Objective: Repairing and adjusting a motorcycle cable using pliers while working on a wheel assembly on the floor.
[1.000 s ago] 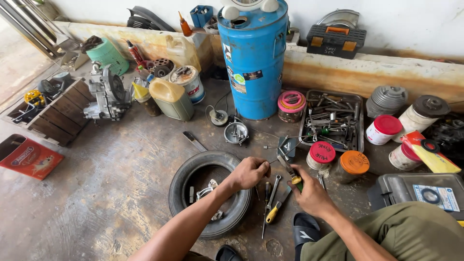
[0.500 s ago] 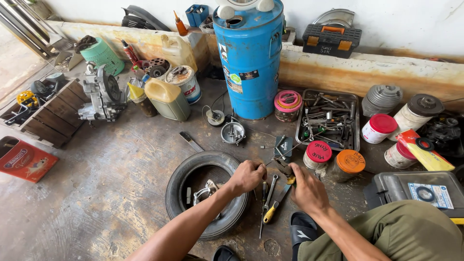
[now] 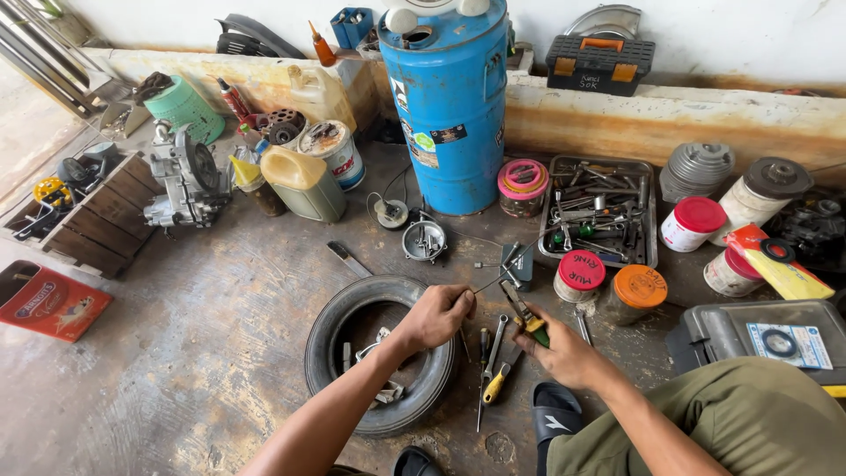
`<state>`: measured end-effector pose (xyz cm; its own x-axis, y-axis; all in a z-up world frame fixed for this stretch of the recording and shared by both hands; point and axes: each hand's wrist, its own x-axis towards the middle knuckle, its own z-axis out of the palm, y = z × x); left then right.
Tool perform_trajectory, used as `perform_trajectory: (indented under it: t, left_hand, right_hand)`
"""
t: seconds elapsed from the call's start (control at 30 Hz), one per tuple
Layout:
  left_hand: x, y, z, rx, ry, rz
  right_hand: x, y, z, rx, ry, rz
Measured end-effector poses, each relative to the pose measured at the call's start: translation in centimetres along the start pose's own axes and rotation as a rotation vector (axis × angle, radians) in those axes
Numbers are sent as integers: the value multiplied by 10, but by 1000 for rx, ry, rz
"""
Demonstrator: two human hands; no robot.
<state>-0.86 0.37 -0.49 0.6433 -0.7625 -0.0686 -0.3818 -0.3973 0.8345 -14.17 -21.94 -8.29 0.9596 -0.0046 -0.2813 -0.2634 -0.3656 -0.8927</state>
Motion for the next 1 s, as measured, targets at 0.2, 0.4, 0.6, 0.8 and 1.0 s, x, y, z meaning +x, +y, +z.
perform_trajectory:
  t: [0.2,0.4,0.6,0.8,1.0]
  left_hand:
    - [-1,-18,0,-89,-1,46]
    - [0,-29,-2,-82,-11,71]
    - [-2,-25,-1,-63,-15,90]
    - [-2,-24,-1,-35,-7,77]
    - [3,-30,13,5,24,73]
  right_hand:
    - [-14,-21,-1,175,83,-109]
    - [-10,-8,-4,151,88,-84]
    - [-3,12,-5,86,127,-110]
    - [-11,-7,-2,88,178,-103]
    - [7,7,15,-201,399,-129]
